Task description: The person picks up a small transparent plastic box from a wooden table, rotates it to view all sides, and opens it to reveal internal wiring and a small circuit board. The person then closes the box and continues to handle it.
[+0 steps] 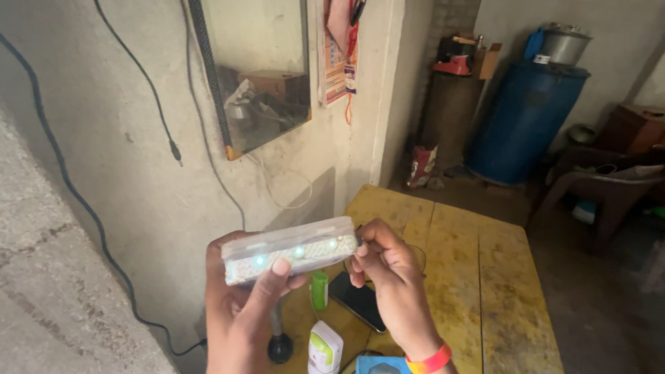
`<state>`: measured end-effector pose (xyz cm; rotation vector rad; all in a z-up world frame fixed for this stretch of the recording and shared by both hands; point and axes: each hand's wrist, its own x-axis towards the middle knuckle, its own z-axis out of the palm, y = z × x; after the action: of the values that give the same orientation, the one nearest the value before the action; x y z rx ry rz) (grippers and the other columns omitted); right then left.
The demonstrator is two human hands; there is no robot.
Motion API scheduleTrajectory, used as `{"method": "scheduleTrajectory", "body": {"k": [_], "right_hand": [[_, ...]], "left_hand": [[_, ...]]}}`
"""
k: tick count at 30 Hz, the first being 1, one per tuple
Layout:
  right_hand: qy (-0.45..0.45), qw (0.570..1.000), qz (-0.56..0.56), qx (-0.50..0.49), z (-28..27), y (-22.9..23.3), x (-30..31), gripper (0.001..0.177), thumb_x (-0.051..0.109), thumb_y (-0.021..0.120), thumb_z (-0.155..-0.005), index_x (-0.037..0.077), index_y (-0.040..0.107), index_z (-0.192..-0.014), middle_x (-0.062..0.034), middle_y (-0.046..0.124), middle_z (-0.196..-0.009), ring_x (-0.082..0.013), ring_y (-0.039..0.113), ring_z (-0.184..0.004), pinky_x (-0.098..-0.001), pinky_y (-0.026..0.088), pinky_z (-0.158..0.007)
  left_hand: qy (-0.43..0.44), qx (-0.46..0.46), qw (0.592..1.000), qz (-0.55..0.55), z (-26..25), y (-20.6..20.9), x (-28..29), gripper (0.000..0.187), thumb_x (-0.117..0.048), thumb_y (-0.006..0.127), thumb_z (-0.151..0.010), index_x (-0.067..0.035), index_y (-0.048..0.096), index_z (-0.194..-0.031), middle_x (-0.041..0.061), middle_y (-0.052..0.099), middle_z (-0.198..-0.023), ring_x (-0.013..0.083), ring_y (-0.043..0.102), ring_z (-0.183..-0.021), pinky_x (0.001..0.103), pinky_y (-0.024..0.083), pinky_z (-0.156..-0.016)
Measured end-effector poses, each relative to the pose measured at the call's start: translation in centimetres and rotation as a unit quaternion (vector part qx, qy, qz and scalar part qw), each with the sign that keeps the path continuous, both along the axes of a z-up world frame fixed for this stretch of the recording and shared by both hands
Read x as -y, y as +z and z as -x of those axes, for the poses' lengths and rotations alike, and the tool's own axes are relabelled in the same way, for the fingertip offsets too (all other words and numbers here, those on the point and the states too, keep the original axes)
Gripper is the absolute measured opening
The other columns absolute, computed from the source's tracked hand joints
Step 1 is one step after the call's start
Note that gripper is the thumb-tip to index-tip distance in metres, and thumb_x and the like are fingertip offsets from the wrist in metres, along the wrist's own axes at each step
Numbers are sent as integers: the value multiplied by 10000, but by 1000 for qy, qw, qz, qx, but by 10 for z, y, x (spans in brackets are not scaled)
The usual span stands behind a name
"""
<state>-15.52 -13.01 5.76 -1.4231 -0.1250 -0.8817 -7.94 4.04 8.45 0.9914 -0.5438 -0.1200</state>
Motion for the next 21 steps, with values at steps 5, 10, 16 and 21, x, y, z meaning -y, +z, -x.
{"method": "scheduleTrajectory", "body": {"k": [5, 10, 16, 21], "right_hand": [[16, 1000, -20, 18, -1, -3, -6, 141, 63, 494, -1055, 45, 526, -919, -1, 473, -742, -94, 469, -651, -257, 414, -601], [-23, 999, -2, -35, -2, -2, -11, 170, 94, 464, -1048, 63, 536, -896, 3, 447, -714, -93, 455, -626, -255, 405, -586], [35, 998, -54, -2, -2, 2, -19, 199, 160, 512, -1068, 65, 519, -894, 1, 463, -735, -99, 462, -657, -258, 397, -608], [18, 997, -69, -16, 3, 4, -24, 170, 186, 603, -1025, 44, 565, -941, -5, 505, -774, -110, 490, -715, -269, 421, -656]], "left_hand": [[21, 22, 999, -28, -1, -5, -2, 481, -114, 689, -835, -12, 463, -1248, 191, 687, -1072, 265, 734, -972, 404, 627, -824], [15, 51, 998, -14, -1, -12, -4, 511, -110, 714, -843, -2, 452, -1269, 202, 672, -1074, 267, 721, -1002, 399, 607, -853], [26, 25, 999, -23, -2, -11, -9, 527, -154, 714, -815, -3, 464, -1255, 203, 686, -1069, 280, 734, -985, 410, 619, -837], [41, -71, 996, -36, 2, -3, -11, 447, -155, 650, -835, -11, 488, -1226, 221, 693, -1061, 310, 746, -984, 441, 627, -820]]}}
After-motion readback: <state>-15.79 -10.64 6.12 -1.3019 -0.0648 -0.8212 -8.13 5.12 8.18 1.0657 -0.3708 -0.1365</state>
